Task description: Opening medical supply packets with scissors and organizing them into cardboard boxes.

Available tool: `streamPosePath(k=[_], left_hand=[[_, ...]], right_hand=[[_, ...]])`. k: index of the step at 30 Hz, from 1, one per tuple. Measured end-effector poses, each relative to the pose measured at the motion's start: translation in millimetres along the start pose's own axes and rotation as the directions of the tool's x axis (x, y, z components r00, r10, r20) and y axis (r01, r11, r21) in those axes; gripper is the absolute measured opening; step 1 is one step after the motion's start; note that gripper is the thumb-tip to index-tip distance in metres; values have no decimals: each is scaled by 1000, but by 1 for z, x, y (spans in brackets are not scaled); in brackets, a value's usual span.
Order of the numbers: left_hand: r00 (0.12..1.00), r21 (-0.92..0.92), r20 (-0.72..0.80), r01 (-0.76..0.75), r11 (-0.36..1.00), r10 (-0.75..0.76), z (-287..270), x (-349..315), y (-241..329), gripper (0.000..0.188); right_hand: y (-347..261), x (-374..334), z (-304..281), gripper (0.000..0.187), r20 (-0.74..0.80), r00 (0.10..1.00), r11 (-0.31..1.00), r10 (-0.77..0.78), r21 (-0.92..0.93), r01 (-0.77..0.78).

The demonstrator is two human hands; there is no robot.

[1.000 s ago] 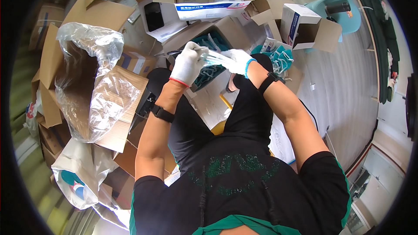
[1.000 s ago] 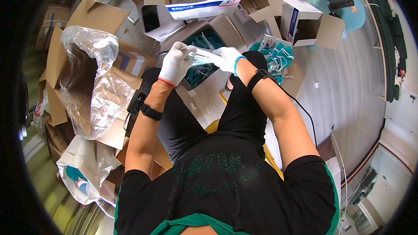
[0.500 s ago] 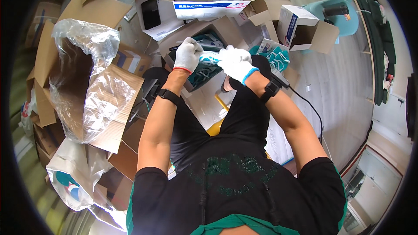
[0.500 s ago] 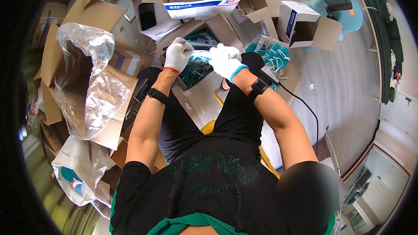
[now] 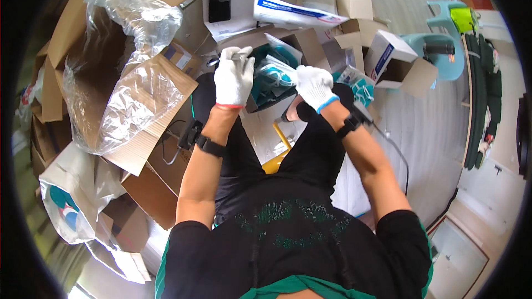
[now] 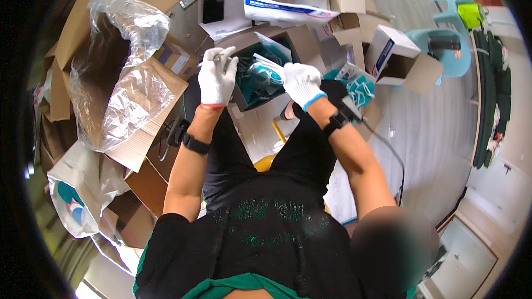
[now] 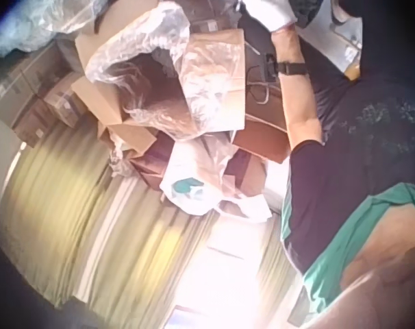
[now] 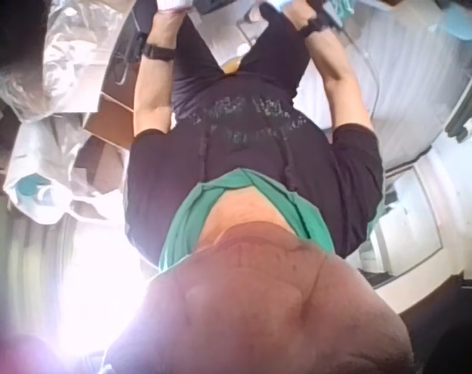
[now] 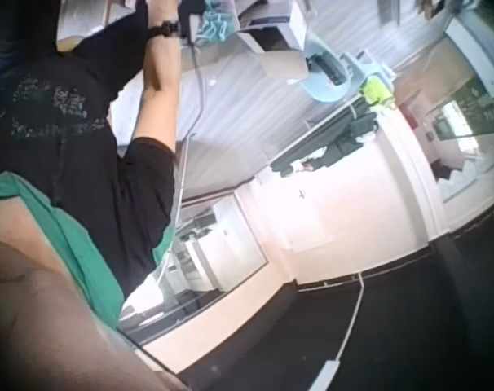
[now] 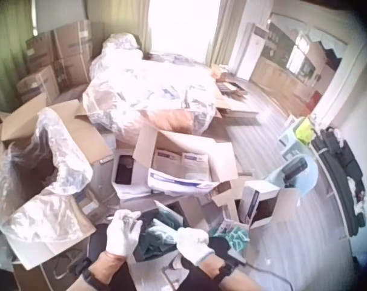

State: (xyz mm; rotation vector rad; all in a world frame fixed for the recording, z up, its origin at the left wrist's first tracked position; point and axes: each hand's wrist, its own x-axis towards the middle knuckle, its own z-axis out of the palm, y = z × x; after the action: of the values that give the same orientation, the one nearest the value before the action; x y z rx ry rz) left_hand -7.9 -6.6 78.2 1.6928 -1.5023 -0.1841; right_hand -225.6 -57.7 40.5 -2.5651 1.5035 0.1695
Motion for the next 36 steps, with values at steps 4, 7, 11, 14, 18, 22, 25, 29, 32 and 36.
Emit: streamPosePath(k=[4,7,11,14,18,22,25,29,32,36], left_hand=[[996,14,-61,-62,998,63,-19,0,6,23],[994,-3,-94,-57,998,57,-29,-5,9,24],[995,8,-89,-45,999,46,-45,-10,13,26],[996,-27,-90,-13,1000,10,-52,-16,16,24],[996,-63,-74,49,997,-54,-59,-27,18,22],[991,-74,-56,116,990,-121,-68,-33,24,20],[988,-90,-96,111,990,-120,-71,-35,28,20],[981,-121,-112,146,982,-159,-72,-37,30,19],[982,-133,-142,106,985,-125,-73,-37,33,18],[983,-168,-127,109,980,-131,-73,-38,40,18]], right_hand=[[-13,3,-2,11,-76,996,997,-54,-51,50],[-23,6,-25,10,137,988,996,67,-72,-58],[-26,14,-49,16,81,997,999,-9,-39,12],[-14,29,-39,25,-216,968,984,-130,-149,99],[6,61,-17,21,-306,938,980,-163,-162,117],[4,68,-26,19,98,987,990,-130,-41,135],[9,53,-22,16,13,968,960,-251,-124,250],[0,26,-39,54,-146,953,957,-264,-165,240],[-1,11,-37,51,-212,966,988,145,81,-131],[35,-3,-11,10,-142,986,993,88,-59,-98]])
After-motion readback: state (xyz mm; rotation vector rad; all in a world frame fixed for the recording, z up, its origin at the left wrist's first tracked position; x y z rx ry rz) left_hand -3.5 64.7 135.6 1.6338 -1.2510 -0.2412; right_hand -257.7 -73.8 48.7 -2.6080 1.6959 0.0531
